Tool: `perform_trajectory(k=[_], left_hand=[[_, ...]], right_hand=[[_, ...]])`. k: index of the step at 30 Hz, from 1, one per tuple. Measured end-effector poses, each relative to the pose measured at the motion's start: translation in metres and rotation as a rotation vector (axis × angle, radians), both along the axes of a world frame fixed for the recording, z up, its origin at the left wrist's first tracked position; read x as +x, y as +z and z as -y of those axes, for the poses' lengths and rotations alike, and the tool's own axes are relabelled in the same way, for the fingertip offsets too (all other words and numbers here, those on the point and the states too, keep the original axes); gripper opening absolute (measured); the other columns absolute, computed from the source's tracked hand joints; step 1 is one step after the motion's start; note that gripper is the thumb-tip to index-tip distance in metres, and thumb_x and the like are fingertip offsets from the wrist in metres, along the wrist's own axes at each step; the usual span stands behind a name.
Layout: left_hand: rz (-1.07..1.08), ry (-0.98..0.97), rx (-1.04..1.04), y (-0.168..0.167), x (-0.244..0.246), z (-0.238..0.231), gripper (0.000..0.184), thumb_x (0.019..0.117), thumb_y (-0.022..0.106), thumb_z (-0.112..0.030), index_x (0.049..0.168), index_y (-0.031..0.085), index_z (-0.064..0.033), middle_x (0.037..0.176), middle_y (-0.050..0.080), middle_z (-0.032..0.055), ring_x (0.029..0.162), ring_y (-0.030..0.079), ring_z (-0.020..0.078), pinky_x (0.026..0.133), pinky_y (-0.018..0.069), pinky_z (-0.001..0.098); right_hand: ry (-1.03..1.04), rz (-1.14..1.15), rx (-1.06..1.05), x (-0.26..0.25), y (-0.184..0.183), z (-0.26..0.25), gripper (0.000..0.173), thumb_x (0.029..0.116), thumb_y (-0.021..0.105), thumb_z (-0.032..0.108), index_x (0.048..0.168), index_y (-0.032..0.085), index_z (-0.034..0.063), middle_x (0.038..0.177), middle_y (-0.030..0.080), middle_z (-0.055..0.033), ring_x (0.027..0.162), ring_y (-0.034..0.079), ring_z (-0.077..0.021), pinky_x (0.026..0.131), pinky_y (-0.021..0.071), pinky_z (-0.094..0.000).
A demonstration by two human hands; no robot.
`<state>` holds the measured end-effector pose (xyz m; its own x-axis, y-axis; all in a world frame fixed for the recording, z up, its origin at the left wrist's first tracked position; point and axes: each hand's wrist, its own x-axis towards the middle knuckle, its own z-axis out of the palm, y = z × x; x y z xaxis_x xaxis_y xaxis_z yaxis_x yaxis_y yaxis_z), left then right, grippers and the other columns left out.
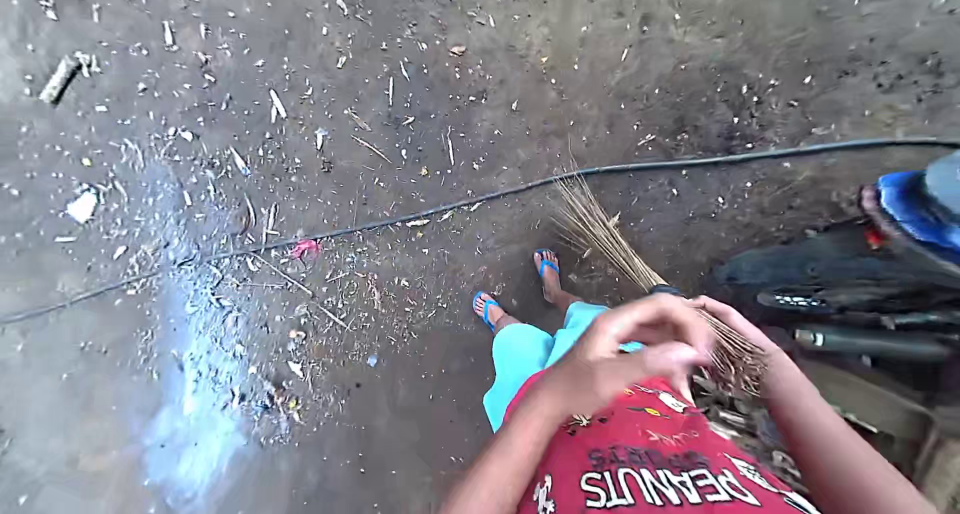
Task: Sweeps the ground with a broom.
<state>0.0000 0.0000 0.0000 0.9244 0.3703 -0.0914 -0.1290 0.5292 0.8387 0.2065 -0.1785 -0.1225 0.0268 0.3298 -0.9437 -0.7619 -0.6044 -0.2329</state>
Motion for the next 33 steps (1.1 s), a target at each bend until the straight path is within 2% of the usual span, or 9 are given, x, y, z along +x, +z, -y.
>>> perform_trajectory(k=[3,5,8,11,16,21,24,28,33], left_hand=[[-0.908,-0.17,0.409,-0.107,-0.042,0.014,0.032,0.1055,0.051,-0.025,0.123,0.065,-0.0017,0.121,0.067,0.0151,0.104,0.069,0.0262,0.091,0.0583,0.0471],[-1.235,-0.234,0.393,-0.183,-0.087,0.035,0.039,0.1055,0.05,-0.029,0.133,0.061,-0.003,0.134,0.063,0.0196,0.125,0.061,0.0349,0.106,0.0473,0.0587],[-1.3,0.379,-0.025,-0.247,-0.169,0.089,0.033,0.1071,0.046,-0.014,0.129,0.06,0.0071,0.119,0.067,0.0201,0.097,0.066,0.0229,0.088,0.0539,0.0403],[-1.429,0.818,-0.52,-0.242,-0.213,0.113,0.045,0.112,0.03,-0.028,0.14,0.047,0.0027,0.122,0.06,0.0211,0.088,0.06,0.024,0.075,0.0499,0.0415],[-1.617,0.442,-0.378,-0.259,-0.247,0.134,0.038,0.1107,0.043,-0.021,0.136,0.053,0.0051,0.12,0.064,0.0256,0.092,0.063,0.0314,0.08,0.0517,0.048],[-1.319,0.376,-0.221,-0.259,-0.183,0.107,0.039,0.1122,0.036,-0.022,0.136,0.055,0.0029,0.119,0.066,0.021,0.092,0.065,0.0268,0.075,0.0516,0.0446],[-1.171,0.453,-0.1,-0.232,-0.143,0.111,0.036,0.111,0.036,-0.017,0.132,0.056,0.0035,0.113,0.068,0.0163,0.087,0.066,0.0199,0.07,0.0528,0.0363],[-0.982,0.357,0.078,-0.205,-0.139,0.127,0.038,0.1052,0.04,-0.017,0.131,0.058,0.0045,0.11,0.07,0.0125,0.091,0.068,0.0167,0.076,0.0561,0.0328],[-1.395,0.247,-0.212,-0.218,-0.191,0.177,0.039,0.111,0.036,-0.018,0.135,0.055,0.0055,0.116,0.068,0.0219,0.093,0.067,0.0259,0.075,0.0534,0.0429]], right_hand=[[-0.163,-0.308,0.166,0.035,-0.074,0.022,0.044,0.105,0.026,0.034,0.113,0.058,0.0056,0.093,0.07,-0.0087,0.072,0.069,-0.0129,0.061,0.0585,-0.0235],[-0.259,-0.309,0.134,0.036,-0.089,0.031,0.044,0.1046,0.028,0.036,0.112,0.057,0.0038,0.091,0.069,-0.0107,0.072,0.069,-0.0155,0.061,0.0584,-0.025],[-0.332,-0.274,0.063,0.031,-0.087,0.065,0.042,0.1063,0.028,0.034,0.11,0.056,0.0036,0.09,0.069,-0.0123,0.072,0.07,-0.0173,0.062,0.0592,-0.0273],[-0.31,-0.175,0.006,0.023,-0.05,0.105,0.04,0.1063,0.027,0.032,0.111,0.056,0.0054,0.09,0.068,-0.0111,0.071,0.069,-0.0163,0.058,0.0584,-0.0276],[-0.223,0.142,-0.235,0.017,0.003,0.159,0.031,0.1066,0.033,0.025,0.106,0.058,0.0056,0.081,0.068,-0.009,0.064,0.067,-0.015,0.054,0.056,-0.0284],[0.15,0.304,-0.371,0.038,-0.01,0.174,0.021,0.1005,0.056,0.021,0.113,0.061,0.0052,0.084,0.067,-0.007,0.07,0.066,-0.0143,0.063,0.0567,-0.0315],[0.459,0.364,-0.451,0.035,-0.043,0.129,0.039,0.0901,0.07,0.017,0.123,0.061,-0.0011,0.103,0.067,-0.0162,0.088,0.064,-0.0242,0.081,0.0542,-0.0452],[0.674,0.255,-0.167,-0.019,-0.084,-0.022,0.046,0.0876,0.074,0.02,0.127,0.059,0.0007,0.107,0.067,-0.0137,0.093,0.066,-0.0204,0.085,0.0553,-0.0419],[0.572,0.166,0.174,-0.049,-0.107,-0.104,0.06,0.0831,0.075,0.013,0.138,0.052,0.0033,0.106,0.067,-0.0165,0.088,0.067,-0.0244,0.08,0.0579,-0.0441]])
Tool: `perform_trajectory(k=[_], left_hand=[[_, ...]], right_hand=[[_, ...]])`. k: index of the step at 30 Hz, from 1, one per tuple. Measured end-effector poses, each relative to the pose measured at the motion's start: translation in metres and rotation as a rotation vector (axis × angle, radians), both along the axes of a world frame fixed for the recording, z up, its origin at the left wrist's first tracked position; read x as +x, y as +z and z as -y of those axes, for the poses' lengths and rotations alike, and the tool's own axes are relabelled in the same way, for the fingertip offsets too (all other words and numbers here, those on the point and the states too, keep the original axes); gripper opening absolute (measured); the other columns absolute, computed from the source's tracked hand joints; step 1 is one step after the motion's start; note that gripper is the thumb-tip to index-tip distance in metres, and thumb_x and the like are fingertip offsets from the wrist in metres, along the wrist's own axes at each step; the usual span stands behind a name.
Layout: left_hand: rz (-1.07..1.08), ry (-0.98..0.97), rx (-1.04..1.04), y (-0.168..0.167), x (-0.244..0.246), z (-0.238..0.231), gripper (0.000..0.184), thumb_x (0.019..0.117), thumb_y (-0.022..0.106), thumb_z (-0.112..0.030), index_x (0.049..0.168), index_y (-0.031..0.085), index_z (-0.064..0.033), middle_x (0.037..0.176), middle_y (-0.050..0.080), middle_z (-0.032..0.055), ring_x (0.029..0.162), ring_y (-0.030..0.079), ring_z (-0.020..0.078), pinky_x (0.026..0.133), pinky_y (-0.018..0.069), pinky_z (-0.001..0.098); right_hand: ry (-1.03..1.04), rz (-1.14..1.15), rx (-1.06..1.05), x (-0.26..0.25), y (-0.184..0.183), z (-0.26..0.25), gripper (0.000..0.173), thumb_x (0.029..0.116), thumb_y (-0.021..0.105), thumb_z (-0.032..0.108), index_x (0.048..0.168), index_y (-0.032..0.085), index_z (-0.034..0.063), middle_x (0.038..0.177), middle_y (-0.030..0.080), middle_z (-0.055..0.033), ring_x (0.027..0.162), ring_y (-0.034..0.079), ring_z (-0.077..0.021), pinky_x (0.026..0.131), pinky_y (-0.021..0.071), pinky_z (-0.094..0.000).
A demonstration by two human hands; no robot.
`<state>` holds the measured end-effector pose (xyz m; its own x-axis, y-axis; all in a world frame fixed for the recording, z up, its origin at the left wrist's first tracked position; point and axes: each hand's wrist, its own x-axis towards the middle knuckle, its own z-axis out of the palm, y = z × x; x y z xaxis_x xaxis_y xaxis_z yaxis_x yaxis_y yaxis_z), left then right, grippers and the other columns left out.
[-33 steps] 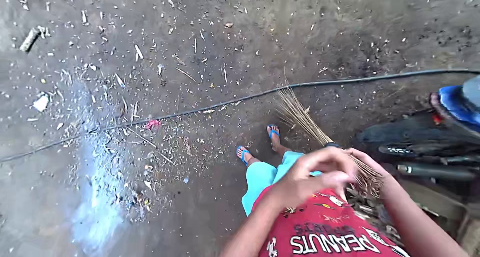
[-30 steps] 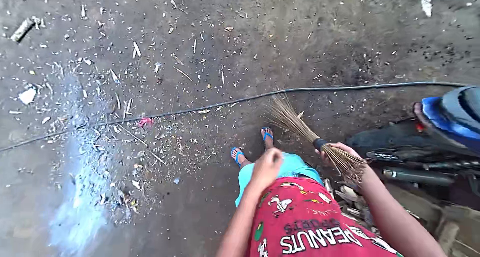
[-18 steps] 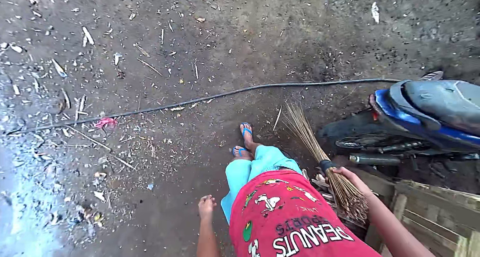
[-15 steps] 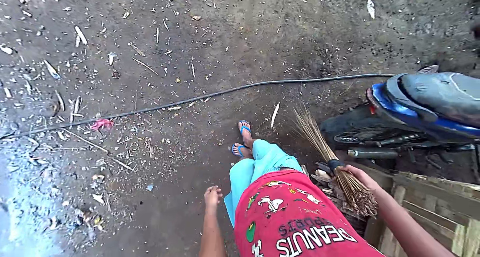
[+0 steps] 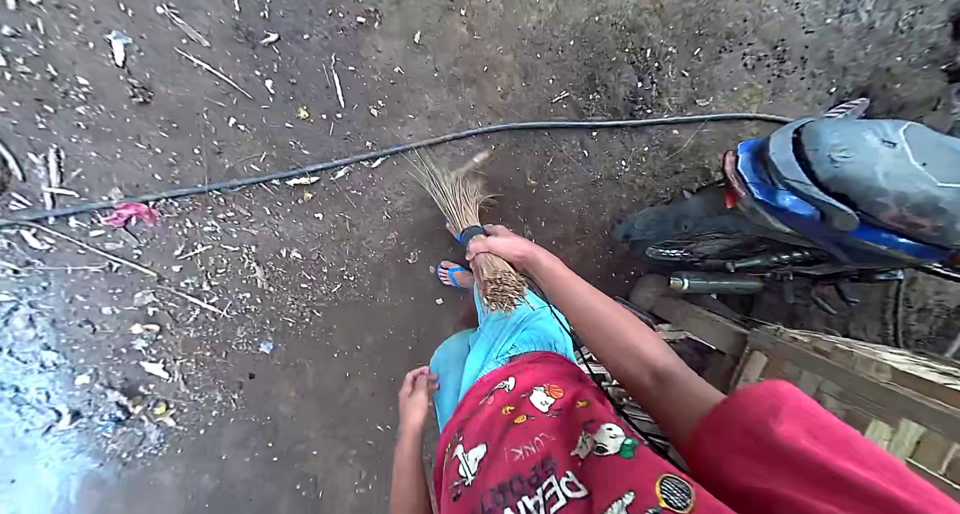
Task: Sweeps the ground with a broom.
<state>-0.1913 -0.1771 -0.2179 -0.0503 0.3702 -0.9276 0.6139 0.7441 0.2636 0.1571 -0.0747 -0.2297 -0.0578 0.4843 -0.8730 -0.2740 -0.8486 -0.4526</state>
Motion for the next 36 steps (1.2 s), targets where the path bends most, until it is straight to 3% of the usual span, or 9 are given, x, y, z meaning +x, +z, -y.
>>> perform_trajectory(k=[3,5,9,15,17,21,25,29,36], left_hand=[[-0.167,0.015,-0.176,-0.004,-0.038,0.01,0.039,0.1124,0.038,-0.02,0.135,0.056,0.0063,0.116,0.067,0.0258,0.095,0.066,0.0315,0.082,0.0528,0.049],[-0.215,0.059,-0.189,-0.008,-0.045,-0.001,0.039,0.1119,0.041,-0.022,0.134,0.057,0.0056,0.117,0.067,0.0261,0.095,0.066,0.0324,0.082,0.0531,0.0496],[-0.148,0.11,-0.035,0.0,-0.019,-0.049,0.039,0.1118,0.04,-0.024,0.135,0.056,0.0031,0.117,0.067,0.0226,0.094,0.067,0.0299,0.079,0.0538,0.0483],[0.179,0.175,0.246,0.008,0.063,-0.104,0.037,0.1103,0.036,-0.017,0.133,0.056,0.0037,0.113,0.068,0.0162,0.089,0.067,0.0203,0.073,0.0544,0.0371],[0.227,0.164,0.255,0.011,0.077,-0.103,0.035,0.1089,0.038,-0.015,0.133,0.057,0.0042,0.113,0.068,0.016,0.09,0.067,0.0201,0.074,0.0547,0.0372],[0.18,0.222,0.192,0.011,0.074,-0.072,0.034,0.108,0.04,-0.012,0.132,0.057,0.0048,0.113,0.068,0.0175,0.088,0.066,0.021,0.075,0.0538,0.0384],[0.004,0.507,0.158,0.009,0.047,-0.009,0.034,0.109,0.041,-0.012,0.13,0.057,0.0086,0.11,0.068,0.0222,0.091,0.067,0.0254,0.084,0.055,0.043],[-0.154,0.77,0.026,0.02,0.033,0.036,0.038,0.1118,0.04,-0.02,0.133,0.056,0.0061,0.116,0.067,0.0247,0.093,0.067,0.0315,0.081,0.0546,0.0485],[-0.098,0.919,-0.035,0.011,0.06,0.056,0.039,0.1125,0.038,-0.021,0.13,0.058,0.0085,0.118,0.067,0.026,0.1,0.067,0.0325,0.088,0.0529,0.0494]], right_hand=[[0.027,-0.059,0.23,0.041,0.007,0.06,0.094,0.0764,0.079,0.018,0.159,0.035,0.0221,0.129,0.065,-0.0137,0.101,0.069,-0.0238,0.086,0.0591,-0.0445],[0.142,0.031,0.237,0.07,0.025,0.088,0.104,0.0669,0.084,0.018,0.158,0.036,0.0171,0.129,0.065,-0.0118,0.105,0.069,-0.0213,0.089,0.0604,-0.0429],[0.334,0.299,-0.032,0.096,0.086,0.146,0.08,0.064,0.083,0.016,0.137,0.051,0.0073,0.106,0.069,-0.0114,0.091,0.07,-0.0234,0.08,0.0598,-0.0476],[-0.036,0.299,-0.496,0.118,0.124,0.173,0.033,0.0795,0.068,0.007,0.11,0.059,0.0009,0.078,0.068,-0.0121,0.064,0.068,-0.023,0.059,0.0595,-0.0401],[-0.068,0.212,-0.621,0.124,0.106,0.148,0.012,0.0904,0.06,0.012,0.098,0.06,0.0032,0.074,0.065,-0.0092,0.062,0.064,-0.0191,0.057,0.0554,-0.0359],[0.112,-0.125,-0.561,0.135,0.049,0.068,0.024,0.1037,0.037,0.017,0.089,0.054,0.0105,0.067,0.061,-0.003,0.057,0.061,-0.0112,0.051,0.0526,-0.0259],[0.419,-0.31,-0.333,0.079,0.025,-0.051,0.015,0.1019,0.04,0.016,0.102,0.055,0.0118,0.074,0.062,-0.0012,0.062,0.062,-0.0103,0.057,0.0548,-0.0273],[0.516,-0.42,-0.132,0.029,0.008,-0.164,0.02,0.0999,0.036,0.016,0.095,0.055,0.0121,0.071,0.064,-0.0021,0.061,0.065,-0.0116,0.057,0.0561,-0.0271],[0.667,-0.009,0.11,-0.029,0.06,-0.202,0.011,0.0855,0.058,0.009,0.096,0.056,0.0059,0.073,0.067,-0.0049,0.063,0.068,-0.0156,0.06,0.0587,-0.0322]])
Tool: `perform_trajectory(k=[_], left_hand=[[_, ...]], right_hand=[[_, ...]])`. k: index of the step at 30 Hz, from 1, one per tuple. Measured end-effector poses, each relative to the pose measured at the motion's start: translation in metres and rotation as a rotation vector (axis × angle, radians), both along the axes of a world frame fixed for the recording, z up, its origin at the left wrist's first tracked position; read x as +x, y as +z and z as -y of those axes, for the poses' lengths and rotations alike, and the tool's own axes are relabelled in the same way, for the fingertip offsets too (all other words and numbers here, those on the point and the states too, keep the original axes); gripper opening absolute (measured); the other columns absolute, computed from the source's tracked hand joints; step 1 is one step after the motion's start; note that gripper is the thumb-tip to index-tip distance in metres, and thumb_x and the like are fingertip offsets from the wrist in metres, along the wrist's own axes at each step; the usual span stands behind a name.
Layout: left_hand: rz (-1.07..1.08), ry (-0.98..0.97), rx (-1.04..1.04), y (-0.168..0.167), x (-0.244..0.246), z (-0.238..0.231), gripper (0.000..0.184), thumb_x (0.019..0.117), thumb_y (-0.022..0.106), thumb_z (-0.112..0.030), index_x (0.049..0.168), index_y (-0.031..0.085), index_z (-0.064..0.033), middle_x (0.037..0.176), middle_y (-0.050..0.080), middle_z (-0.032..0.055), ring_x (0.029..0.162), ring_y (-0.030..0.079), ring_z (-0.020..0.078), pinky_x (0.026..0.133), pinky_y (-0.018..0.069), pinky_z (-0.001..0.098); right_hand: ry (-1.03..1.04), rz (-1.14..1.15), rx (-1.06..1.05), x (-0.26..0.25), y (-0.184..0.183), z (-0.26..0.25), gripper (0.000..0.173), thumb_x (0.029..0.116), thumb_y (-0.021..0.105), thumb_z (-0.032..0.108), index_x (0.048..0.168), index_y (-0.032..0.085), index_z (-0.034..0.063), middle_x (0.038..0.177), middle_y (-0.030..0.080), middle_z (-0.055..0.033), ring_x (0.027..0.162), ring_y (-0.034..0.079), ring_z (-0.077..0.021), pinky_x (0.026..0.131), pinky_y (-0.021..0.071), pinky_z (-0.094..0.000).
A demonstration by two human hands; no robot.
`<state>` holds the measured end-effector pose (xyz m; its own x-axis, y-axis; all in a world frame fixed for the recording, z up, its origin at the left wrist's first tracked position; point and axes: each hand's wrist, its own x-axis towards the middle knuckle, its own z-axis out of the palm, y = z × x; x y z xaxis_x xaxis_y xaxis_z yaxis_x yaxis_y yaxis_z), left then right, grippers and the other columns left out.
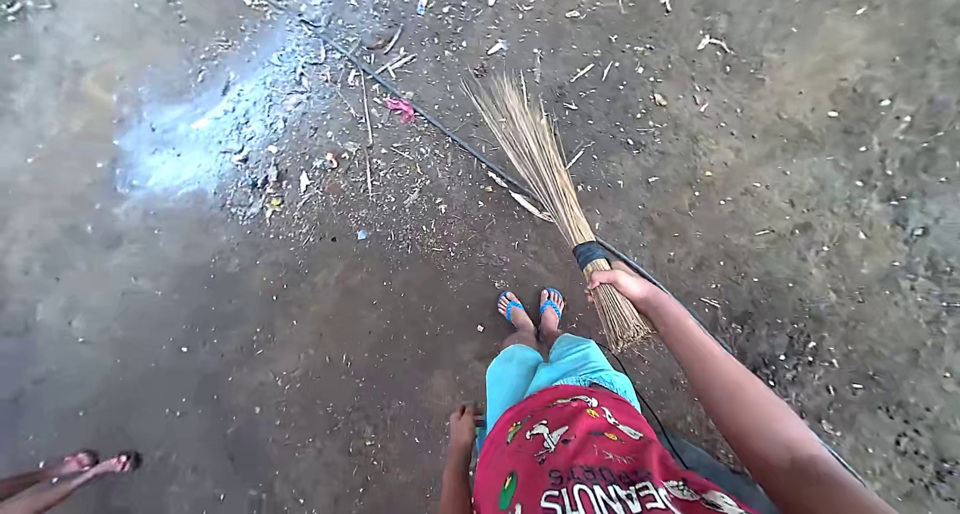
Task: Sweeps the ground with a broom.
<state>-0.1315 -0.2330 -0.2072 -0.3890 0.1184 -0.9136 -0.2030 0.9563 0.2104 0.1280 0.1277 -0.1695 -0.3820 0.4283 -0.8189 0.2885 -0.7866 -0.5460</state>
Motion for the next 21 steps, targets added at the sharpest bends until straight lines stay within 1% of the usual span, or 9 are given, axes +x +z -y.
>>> perform_trajectory(k=[2,4,7,10,14,16,18,19,21], left_hand=[[0.054,-0.097,0.02,-0.011,0.009,-0.007,0.038,0.1119,0.04,-0.018,0.124,0.061,0.0122,0.118,0.065,0.0301,0.109,0.064,0.0358,0.1,0.0485,0.0509],[0.072,-0.143,0.003,-0.029,0.009,-0.025,0.041,0.1122,0.041,-0.023,0.124,0.062,0.01,0.121,0.065,0.0303,0.116,0.062,0.0377,0.104,0.0459,0.0529],[-0.022,-0.089,0.033,-0.053,0.004,-0.054,0.043,0.11,0.047,-0.031,0.123,0.064,0.0059,0.116,0.066,0.0287,0.107,0.065,0.0396,0.095,0.0502,0.0577],[0.064,0.175,0.257,-0.037,0.014,-0.097,0.046,0.1129,0.032,-0.029,0.137,0.055,0.0034,0.124,0.065,0.023,0.106,0.065,0.032,0.089,0.0522,0.0509],[0.319,0.829,0.529,-0.008,0.053,-0.159,0.073,0.1079,0.012,-0.059,0.153,0.031,-0.0052,0.131,0.06,0.0193,0.104,0.067,0.0293,0.081,0.0568,0.0476],[0.3,1.088,0.609,-0.014,0.084,-0.167,0.072,0.1064,0.017,-0.063,0.139,0.05,-0.0082,0.118,0.071,0.0128,0.094,0.072,0.0222,0.072,0.0612,0.0385],[0.215,1.328,0.652,-0.025,0.115,-0.17,0.051,0.1107,0.029,-0.044,0.121,0.061,-0.0061,0.104,0.074,0.0074,0.09,0.073,0.0168,0.074,0.0615,0.0338],[0.158,1.433,0.663,-0.035,0.126,-0.177,0.042,0.1109,0.031,-0.036,0.112,0.062,-0.0069,0.096,0.073,0.0045,0.084,0.072,0.0141,0.072,0.0616,0.0309],[0.078,1.564,0.625,-0.056,0.153,-0.193,0.036,0.1094,0.033,-0.027,0.102,0.063,-0.0075,0.086,0.072,0.0019,0.076,0.072,0.0107,0.066,0.0604,0.0263]], right_hand=[[0.033,0.002,0.028,-0.019,0.022,-0.002,0.014,0.0887,0.058,0.007,0.102,0.054,0.0042,0.074,0.068,-0.0053,0.063,0.069,-0.0157,0.061,0.06,-0.0318],[0.078,-0.021,0.028,-0.037,0.038,-0.008,0.012,0.0891,0.057,0.008,0.1,0.055,0.0046,0.076,0.069,-0.0056,0.065,0.07,-0.016,0.062,0.0603,-0.0316],[0.189,-0.063,-0.054,-0.059,0.049,-0.008,0.004,0.0916,0.053,0.01,0.092,0.057,0.0077,0.076,0.07,-0.0042,0.065,0.069,-0.0145,0.061,0.0592,-0.0298],[0.388,-0.068,-0.166,-0.084,0.037,0.009,0.005,0.092,0.056,0.012,0.094,0.057,0.0076,0.077,0.068,-0.0037,0.066,0.068,-0.0144,0.063,0.0585,-0.0313],[0.805,-0.047,-0.279,-0.122,-0.003,0.033,0.021,0.0917,0.063,0.018,0.105,0.057,0.0029,0.081,0.066,-0.0056,0.07,0.067,-0.016,0.069,0.0586,-0.0357],[0.994,-0.06,-0.342,-0.126,-0.028,0.051,0.037,0.0896,0.068,0.019,0.118,0.054,0.0002,0.089,0.067,-0.0102,0.075,0.068,-0.0194,0.072,0.0588,-0.0402],[1.112,-0.086,-0.396,-0.118,-0.048,0.058,0.053,0.0867,0.072,0.015,0.132,0.05,-0.0012,0.098,0.067,-0.0154,0.081,0.067,-0.0238,0.077,0.0577,-0.0457],[1.169,-0.098,-0.419,-0.116,-0.063,0.052,0.057,0.0843,0.073,0.013,0.134,0.048,0.0004,0.101,0.066,-0.0158,0.083,0.067,-0.0248,0.078,0.0575,-0.0471],[1.294,-0.071,-0.511,-0.104,-0.092,0.037,0.037,0.0875,0.069,0.01,0.12,0.056,-0.0002,0.094,0.066,-0.0122,0.08,0.067,-0.0218,0.076,0.0567,-0.0443]])
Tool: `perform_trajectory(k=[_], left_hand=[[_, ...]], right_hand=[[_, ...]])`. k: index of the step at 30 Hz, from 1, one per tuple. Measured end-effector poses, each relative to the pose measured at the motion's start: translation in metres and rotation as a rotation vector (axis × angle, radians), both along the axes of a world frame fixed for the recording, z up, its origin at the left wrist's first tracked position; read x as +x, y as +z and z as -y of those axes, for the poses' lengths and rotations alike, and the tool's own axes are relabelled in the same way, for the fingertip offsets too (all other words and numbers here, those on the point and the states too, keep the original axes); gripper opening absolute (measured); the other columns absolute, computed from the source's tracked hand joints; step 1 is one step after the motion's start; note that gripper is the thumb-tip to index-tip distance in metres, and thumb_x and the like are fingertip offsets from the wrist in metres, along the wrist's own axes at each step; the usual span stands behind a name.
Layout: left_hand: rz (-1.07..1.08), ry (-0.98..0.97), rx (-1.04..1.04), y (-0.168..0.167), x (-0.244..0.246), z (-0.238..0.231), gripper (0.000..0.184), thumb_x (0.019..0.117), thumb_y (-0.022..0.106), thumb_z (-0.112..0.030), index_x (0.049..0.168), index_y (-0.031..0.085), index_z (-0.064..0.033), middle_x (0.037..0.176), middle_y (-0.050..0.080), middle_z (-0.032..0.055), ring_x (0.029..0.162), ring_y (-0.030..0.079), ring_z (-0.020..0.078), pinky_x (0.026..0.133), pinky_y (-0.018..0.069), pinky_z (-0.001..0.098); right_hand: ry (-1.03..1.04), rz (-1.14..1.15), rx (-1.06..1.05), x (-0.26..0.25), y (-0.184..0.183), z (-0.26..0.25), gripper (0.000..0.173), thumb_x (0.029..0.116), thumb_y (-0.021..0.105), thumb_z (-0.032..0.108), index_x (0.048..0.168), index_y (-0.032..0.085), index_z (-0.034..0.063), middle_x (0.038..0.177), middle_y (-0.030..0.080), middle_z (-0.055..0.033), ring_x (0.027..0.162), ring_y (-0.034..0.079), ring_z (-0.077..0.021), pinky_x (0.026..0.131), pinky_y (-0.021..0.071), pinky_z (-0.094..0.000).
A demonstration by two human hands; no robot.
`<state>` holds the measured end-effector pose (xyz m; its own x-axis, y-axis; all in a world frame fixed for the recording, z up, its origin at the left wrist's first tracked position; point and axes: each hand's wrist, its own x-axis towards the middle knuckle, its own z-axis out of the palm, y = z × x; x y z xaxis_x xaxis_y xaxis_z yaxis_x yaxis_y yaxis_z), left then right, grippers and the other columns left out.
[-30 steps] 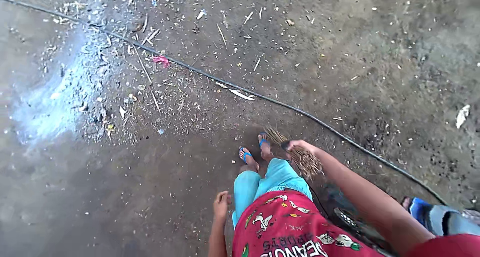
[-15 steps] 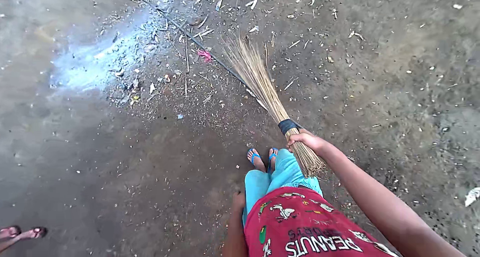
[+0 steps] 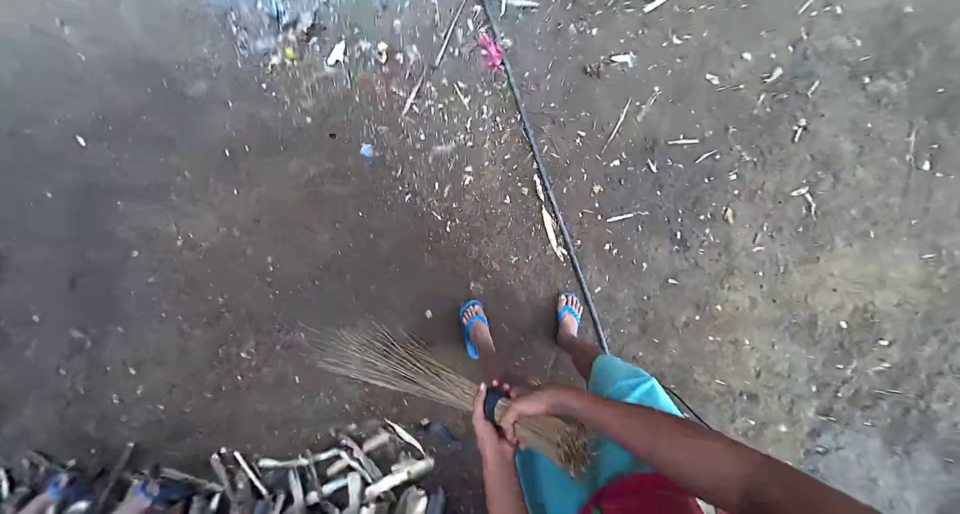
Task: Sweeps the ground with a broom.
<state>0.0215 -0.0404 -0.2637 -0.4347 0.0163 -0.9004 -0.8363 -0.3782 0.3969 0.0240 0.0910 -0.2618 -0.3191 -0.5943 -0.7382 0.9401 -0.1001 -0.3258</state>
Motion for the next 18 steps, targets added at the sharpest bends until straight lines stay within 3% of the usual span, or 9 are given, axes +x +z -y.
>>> perform_trajectory(k=[3,5,8,11,13,14,15,18], left_hand=[[0.127,-0.03,-0.136,-0.02,0.05,-0.048,0.03,0.1088,0.039,-0.026,0.103,0.061,-0.0059,0.082,0.068,0.0006,0.068,0.067,0.0072,0.059,0.0565,0.0245],[0.201,-0.265,-0.141,-0.038,0.07,-0.101,0.034,0.1073,0.047,-0.03,0.108,0.064,-0.0008,0.088,0.068,0.0063,0.072,0.063,0.0117,0.066,0.0543,0.0311],[0.292,-0.778,0.054,-0.055,0.083,-0.2,0.044,0.0966,0.065,-0.032,0.12,0.064,0.0054,0.104,0.068,0.0207,0.089,0.065,0.0277,0.081,0.0551,0.0484],[0.307,-1.186,0.383,-0.051,0.064,-0.293,0.048,0.0951,0.068,-0.031,0.128,0.059,0.0018,0.107,0.067,0.0171,0.091,0.065,0.0232,0.082,0.0556,0.0435],[0.32,-1.376,0.489,-0.009,0.036,-0.322,0.037,0.1025,0.058,-0.033,0.124,0.058,-0.0027,0.1,0.067,0.0093,0.082,0.065,0.0149,0.074,0.0555,0.0339],[0.309,-1.409,0.403,0.034,0.017,-0.33,0.026,0.1056,0.053,-0.031,0.115,0.057,-0.0064,0.087,0.063,0.0038,0.07,0.06,0.0097,0.065,0.0531,0.0268],[0.31,-1.386,0.402,0.066,-0.001,-0.332,0.022,0.1073,0.05,-0.026,0.113,0.056,-0.0057,0.081,0.059,0.0023,0.064,0.057,0.0078,0.06,0.0509,0.0235],[0.275,-1.209,0.497,0.103,-0.027,-0.316,0.032,0.1061,0.053,-0.015,0.134,0.05,0.0009,0.093,0.061,0.0079,0.071,0.056,0.0094,0.067,0.0501,0.0246]], right_hand=[[0.075,0.136,-0.052,0.033,-0.011,-0.046,0.025,0.0924,0.062,0.009,0.117,0.056,0.0043,0.09,0.064,-0.0058,0.077,0.064,-0.0147,0.073,0.0553,-0.0369],[-0.116,0.23,0.005,0.064,-0.006,-0.098,0.038,0.0917,0.06,0.008,0.129,0.052,0.0052,0.095,0.063,-0.0051,0.08,0.063,-0.0125,0.075,0.0553,-0.0338],[-0.611,0.383,0.198,0.14,0.01,-0.166,0.017,0.0885,0.055,0.012,0.105,0.057,0.0097,0.078,0.065,-0.0024,0.066,0.064,-0.0118,0.06,0.0566,-0.029],[-1.02,0.348,0.538,0.16,0.028,-0.198,0.012,0.0911,0.046,0.014,0.091,0.057,0.0081,0.069,0.064,-0.0042,0.059,0.064,-0.0135,0.053,0.0551,-0.0295],[-1.128,0.336,0.806,0.147,0.042,-0.205,0.01,0.094,0.05,0.012,0.095,0.058,0.0056,0.072,0.065,-0.0056,0.063,0.066,-0.015,0.059,0.0579,-0.0325],[-1.155,0.343,0.93,0.136,0.047,-0.207,0.011,0.0931,0.056,0.011,0.1,0.059,0.0027,0.074,0.067,-0.0076,0.065,0.068,-0.0168,0.061,0.0596,-0.0349],[-1.169,0.332,0.996,0.128,0.052,-0.208,0.015,0.0926,0.058,0.009,0.105,0.058,0.0008,0.075,0.068,-0.0084,0.066,0.069,-0.0173,0.062,0.0605,-0.0355],[-1.092,0.195,0.92,0.133,0.066,-0.21,0.022,0.0908,0.056,0.008,0.112,0.053,0.0009,0.077,0.069,-0.0072,0.067,0.07,-0.0157,0.064,0.0615,-0.0333]])
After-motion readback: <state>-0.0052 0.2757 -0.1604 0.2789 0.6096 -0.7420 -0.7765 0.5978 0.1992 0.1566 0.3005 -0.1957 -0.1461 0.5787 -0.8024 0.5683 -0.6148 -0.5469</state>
